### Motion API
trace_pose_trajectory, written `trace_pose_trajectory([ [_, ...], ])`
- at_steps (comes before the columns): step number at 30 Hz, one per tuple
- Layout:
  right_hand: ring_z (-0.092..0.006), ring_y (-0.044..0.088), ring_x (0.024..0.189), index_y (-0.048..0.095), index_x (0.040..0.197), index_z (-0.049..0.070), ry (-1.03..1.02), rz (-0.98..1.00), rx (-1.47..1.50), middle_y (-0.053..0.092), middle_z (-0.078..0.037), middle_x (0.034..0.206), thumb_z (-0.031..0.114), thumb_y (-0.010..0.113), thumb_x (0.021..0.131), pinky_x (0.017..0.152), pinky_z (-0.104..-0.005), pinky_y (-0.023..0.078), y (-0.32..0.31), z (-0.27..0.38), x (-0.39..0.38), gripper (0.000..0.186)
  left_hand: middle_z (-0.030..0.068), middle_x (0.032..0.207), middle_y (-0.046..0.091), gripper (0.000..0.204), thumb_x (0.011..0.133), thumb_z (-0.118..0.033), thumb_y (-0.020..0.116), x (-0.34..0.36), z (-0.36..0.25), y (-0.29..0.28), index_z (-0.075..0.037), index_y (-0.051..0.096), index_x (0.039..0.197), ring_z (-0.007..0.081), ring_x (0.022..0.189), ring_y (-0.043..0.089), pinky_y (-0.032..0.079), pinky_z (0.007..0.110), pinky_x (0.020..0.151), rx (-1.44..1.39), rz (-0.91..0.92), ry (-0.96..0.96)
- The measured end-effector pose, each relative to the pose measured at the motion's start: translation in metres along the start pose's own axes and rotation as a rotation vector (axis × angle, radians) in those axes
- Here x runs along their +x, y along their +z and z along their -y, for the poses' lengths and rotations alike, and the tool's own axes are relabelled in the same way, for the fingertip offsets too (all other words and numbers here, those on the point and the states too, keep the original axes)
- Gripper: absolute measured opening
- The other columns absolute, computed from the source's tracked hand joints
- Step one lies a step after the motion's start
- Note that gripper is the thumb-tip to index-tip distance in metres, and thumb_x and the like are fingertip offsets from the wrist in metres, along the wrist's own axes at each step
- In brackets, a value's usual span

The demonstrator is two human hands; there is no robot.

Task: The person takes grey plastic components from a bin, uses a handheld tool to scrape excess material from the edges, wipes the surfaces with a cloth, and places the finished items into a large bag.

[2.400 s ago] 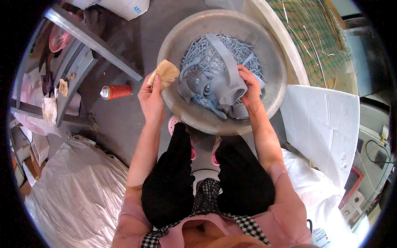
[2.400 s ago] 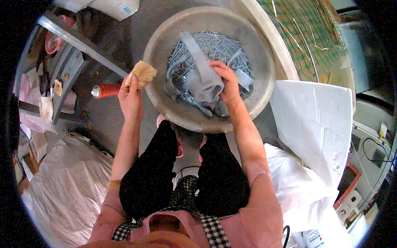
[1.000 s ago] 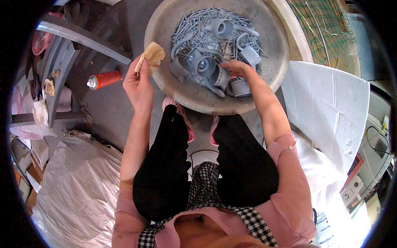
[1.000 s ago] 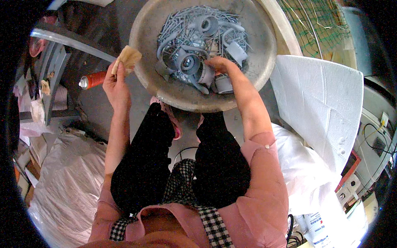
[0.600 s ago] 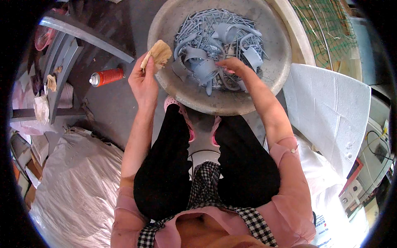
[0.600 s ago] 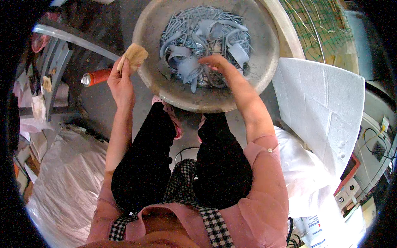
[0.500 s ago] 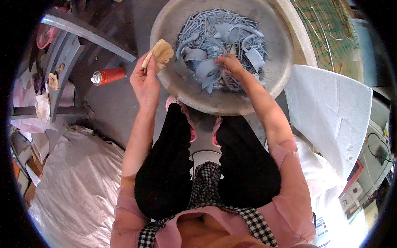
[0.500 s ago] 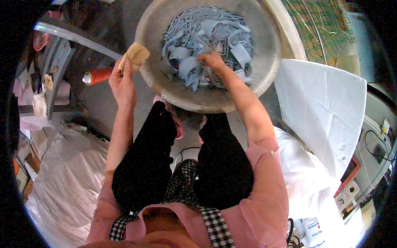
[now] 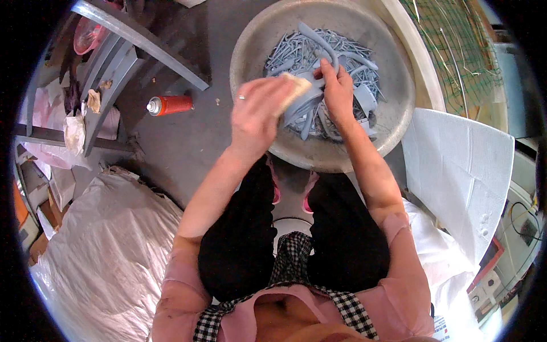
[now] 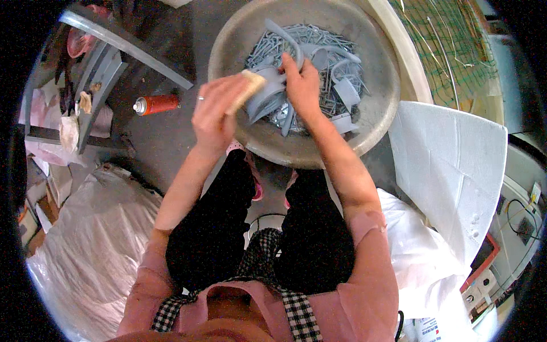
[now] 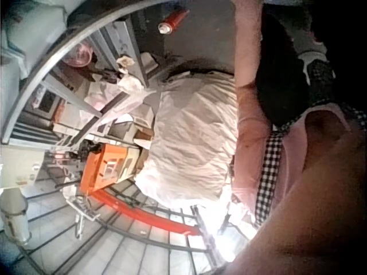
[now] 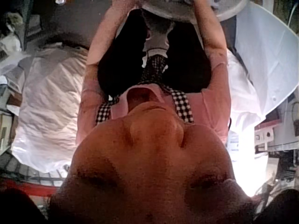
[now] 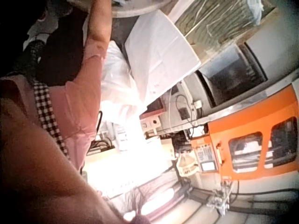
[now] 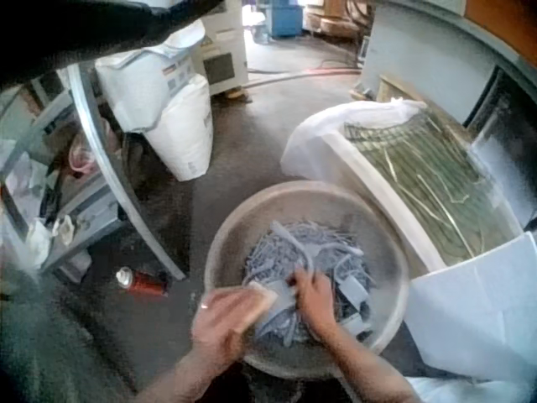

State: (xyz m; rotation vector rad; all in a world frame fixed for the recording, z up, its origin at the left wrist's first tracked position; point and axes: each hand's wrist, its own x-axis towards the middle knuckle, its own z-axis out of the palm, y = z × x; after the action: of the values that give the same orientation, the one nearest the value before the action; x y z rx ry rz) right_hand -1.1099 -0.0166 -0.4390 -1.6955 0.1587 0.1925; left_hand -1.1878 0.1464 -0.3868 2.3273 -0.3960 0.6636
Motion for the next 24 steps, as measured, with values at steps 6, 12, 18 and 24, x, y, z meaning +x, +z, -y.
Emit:
trace_pose_trajectory([
  [6,-0.0126,0.051,0.061,0.058,0.078,-0.001,-0.183,-0.118,-0.028,0.057,-0.006,0.065,0.028,0.055,0.086,0.058,-0.0285,0.041,0.01,0.001,-0.003,0.03,0.0027,0.112,0.059,0.04,0.063,-0.002,0.058,-0.008,0.0,-0.003,-0.007,0.063,0.103,0.0237,0.103,0.051,0.041,0.039,0.085,0.221,0.191,0.124],
  [12,-0.0116,0.049,0.062,0.057,0.076,-0.001,-0.034,-0.156,0.051,0.057,-0.005,0.066,0.028,0.054,0.087,0.058,-0.0266,0.04,0.002,0.002,0.0,0.031,0.0052,0.113,0.061,0.043,0.063,0.002,0.059,-0.007,0.01,-0.015,-0.007,0.064,0.105,0.0248,0.102,0.054,0.04,0.036,0.084,0.319,0.055,-0.033],
  [18,-0.0103,0.046,0.063,0.057,0.077,0.0,-0.028,-0.139,0.035,0.055,-0.003,0.067,0.028,0.053,0.088,0.059,-0.0248,0.037,0.006,0.004,-0.002,0.031,0.0047,0.11,0.062,0.038,0.069,-0.002,0.056,0.003,-0.005,-0.004,-0.009,0.065,0.105,0.0259,0.102,0.053,0.038,0.035,0.088,0.248,0.023,0.039],
  [24,-0.0206,0.05,0.062,0.054,0.079,0.0,-0.277,-0.193,-0.091,0.053,-0.011,0.069,0.02,0.062,0.081,0.059,-0.0323,0.04,0.002,0.009,-0.005,0.022,0.0034,0.107,0.062,0.036,0.068,-0.001,0.058,-0.017,0.013,-0.003,-0.008,0.065,0.103,0.0243,0.099,0.054,0.041,0.036,0.084,0.266,0.144,0.022],
])
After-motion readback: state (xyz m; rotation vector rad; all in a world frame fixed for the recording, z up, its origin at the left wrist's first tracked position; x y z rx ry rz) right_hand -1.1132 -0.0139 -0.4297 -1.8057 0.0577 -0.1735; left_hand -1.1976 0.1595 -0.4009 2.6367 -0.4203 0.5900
